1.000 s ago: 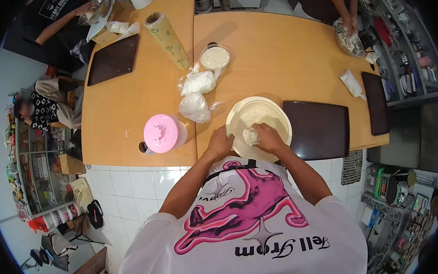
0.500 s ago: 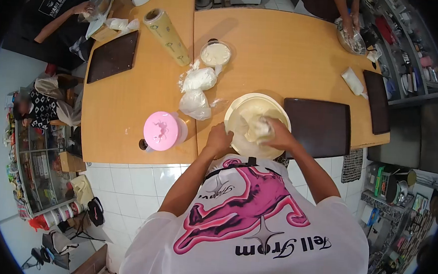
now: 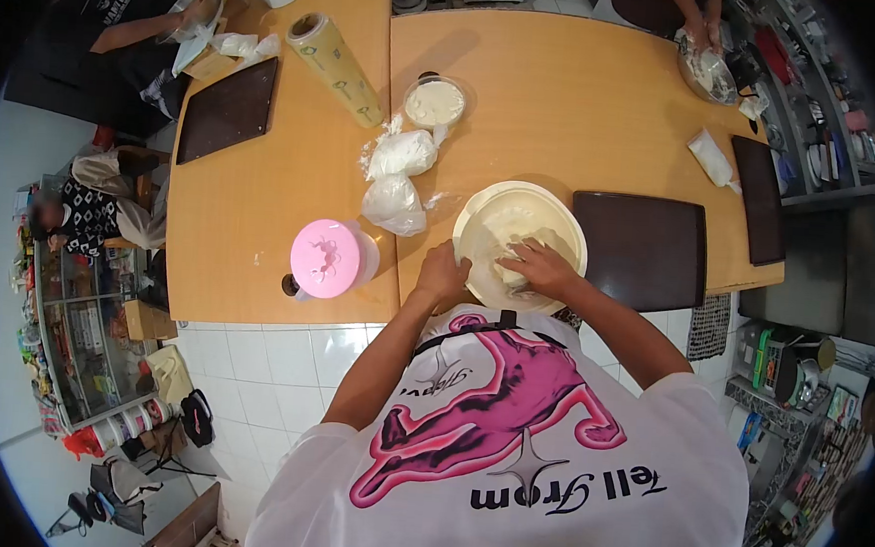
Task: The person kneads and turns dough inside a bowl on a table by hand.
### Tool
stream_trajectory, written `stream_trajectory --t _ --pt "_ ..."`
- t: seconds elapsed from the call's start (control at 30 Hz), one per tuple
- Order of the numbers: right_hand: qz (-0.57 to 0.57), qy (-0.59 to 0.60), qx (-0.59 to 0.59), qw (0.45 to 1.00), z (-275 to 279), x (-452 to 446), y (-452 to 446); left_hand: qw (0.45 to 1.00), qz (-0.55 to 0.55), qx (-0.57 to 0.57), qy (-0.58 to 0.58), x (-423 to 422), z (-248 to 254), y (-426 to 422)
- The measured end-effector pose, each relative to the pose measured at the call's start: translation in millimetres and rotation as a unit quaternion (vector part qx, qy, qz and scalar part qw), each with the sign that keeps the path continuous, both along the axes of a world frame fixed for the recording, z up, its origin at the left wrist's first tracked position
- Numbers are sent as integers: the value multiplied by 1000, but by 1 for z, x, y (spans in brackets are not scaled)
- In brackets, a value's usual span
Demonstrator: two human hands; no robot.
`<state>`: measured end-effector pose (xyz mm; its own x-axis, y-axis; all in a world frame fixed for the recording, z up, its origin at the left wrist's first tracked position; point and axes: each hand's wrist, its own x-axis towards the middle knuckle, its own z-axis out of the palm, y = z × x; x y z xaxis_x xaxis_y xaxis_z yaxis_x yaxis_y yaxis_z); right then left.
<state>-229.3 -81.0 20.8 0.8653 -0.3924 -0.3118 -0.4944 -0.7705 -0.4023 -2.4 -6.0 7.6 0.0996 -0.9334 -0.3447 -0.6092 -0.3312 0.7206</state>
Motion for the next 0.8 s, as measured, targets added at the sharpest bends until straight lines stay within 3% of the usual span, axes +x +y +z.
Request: stream_trajectory --t 0.13,0.2,0.27,0.37,0.53,0.63,0.7,0.8 --pt "31 -60 -56 996 -25 -7 -6 1000 7 -9 -15 -2 -1 -1" --pt "-147 -95 8 985 -23 -4 -9 1000 12 -11 -18 -3 1 -1" --pt "-315 -126 68 938 -6 5 -14 999 18 -7 -25 -3 -1 -1" --pt "-373 -213 43 902 14 15 -23 1000 16 -4 -24 -5 -3 -1" --pt "-123 -112 32 986 24 -10 -4 1000 7 -15 -17 -2 1 -3" --pt "-130 98 216 963 76 -5 -35 1000 17 -10 -10 -3 5 -2" --pt "-197 49 220 954 72 -5 -39 1000 18 -10 -13 -3 -1 0" --pt "-162 5 141 977 41 -10 -31 1000 15 -18 -8 -5 0 -1"
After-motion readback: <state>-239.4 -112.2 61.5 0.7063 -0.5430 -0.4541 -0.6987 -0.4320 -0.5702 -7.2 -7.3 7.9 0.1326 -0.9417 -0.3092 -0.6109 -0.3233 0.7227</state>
